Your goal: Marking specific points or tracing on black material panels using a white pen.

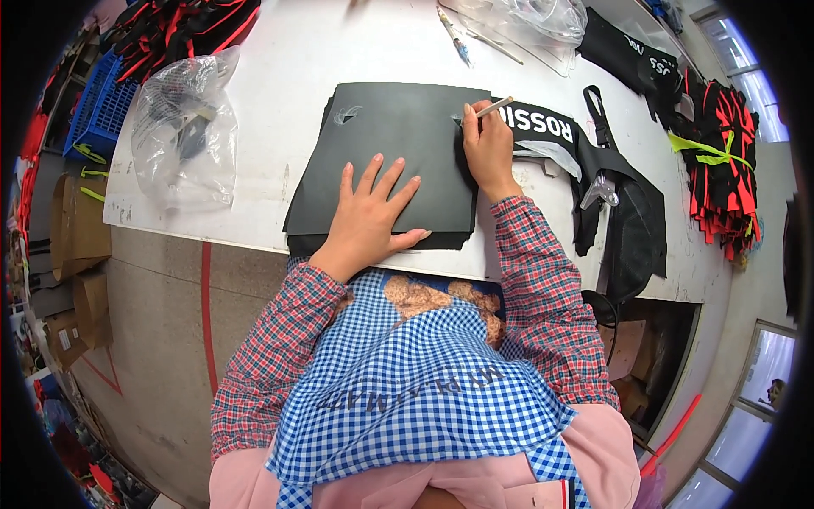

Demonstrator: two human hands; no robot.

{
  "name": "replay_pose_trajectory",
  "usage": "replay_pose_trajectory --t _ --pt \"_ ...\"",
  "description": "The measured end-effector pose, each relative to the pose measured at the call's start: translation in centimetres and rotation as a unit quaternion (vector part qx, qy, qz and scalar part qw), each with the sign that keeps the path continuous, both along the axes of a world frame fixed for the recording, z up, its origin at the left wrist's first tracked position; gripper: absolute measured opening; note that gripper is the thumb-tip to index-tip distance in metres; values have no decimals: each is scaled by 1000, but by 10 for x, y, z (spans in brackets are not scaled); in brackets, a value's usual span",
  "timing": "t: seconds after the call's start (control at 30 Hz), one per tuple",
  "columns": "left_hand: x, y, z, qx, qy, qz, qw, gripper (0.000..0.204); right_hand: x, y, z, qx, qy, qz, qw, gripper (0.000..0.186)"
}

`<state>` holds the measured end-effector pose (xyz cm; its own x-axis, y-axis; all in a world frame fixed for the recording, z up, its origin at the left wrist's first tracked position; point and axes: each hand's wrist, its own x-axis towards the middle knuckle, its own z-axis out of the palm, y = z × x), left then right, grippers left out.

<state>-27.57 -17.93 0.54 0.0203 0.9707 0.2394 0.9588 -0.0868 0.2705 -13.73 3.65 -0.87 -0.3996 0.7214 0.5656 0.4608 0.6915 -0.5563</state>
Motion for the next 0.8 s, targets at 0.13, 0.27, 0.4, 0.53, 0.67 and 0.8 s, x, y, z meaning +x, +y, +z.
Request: replay_pose_trajectory --t 0.13,0.27,0.4,0.53,0.67,0.8 --pt "0 0 0 4 -4 0 1000 73 0 -5 8 -68 -7 6 998 20" --pt "-1 0 1 6 -8 0 1000 72 0 -3 11 -111 17 24 993 25" --pt "-2 -2 2 -3 -9 5 1000 74 -11 -6 14 -177 74 26 981 29" --pt "-4 -1 0 3 -10 2 1000 72 -53 -23 17 -309 144 92 936 31" --pt "-3 0 -1 6 -18 1 1000 72 -101 -46 23 -357 148 159 908 31" --pt "-1 -1 -4 9 -35 1 999 72 -123 -51 18 -297 57 164 939 30"
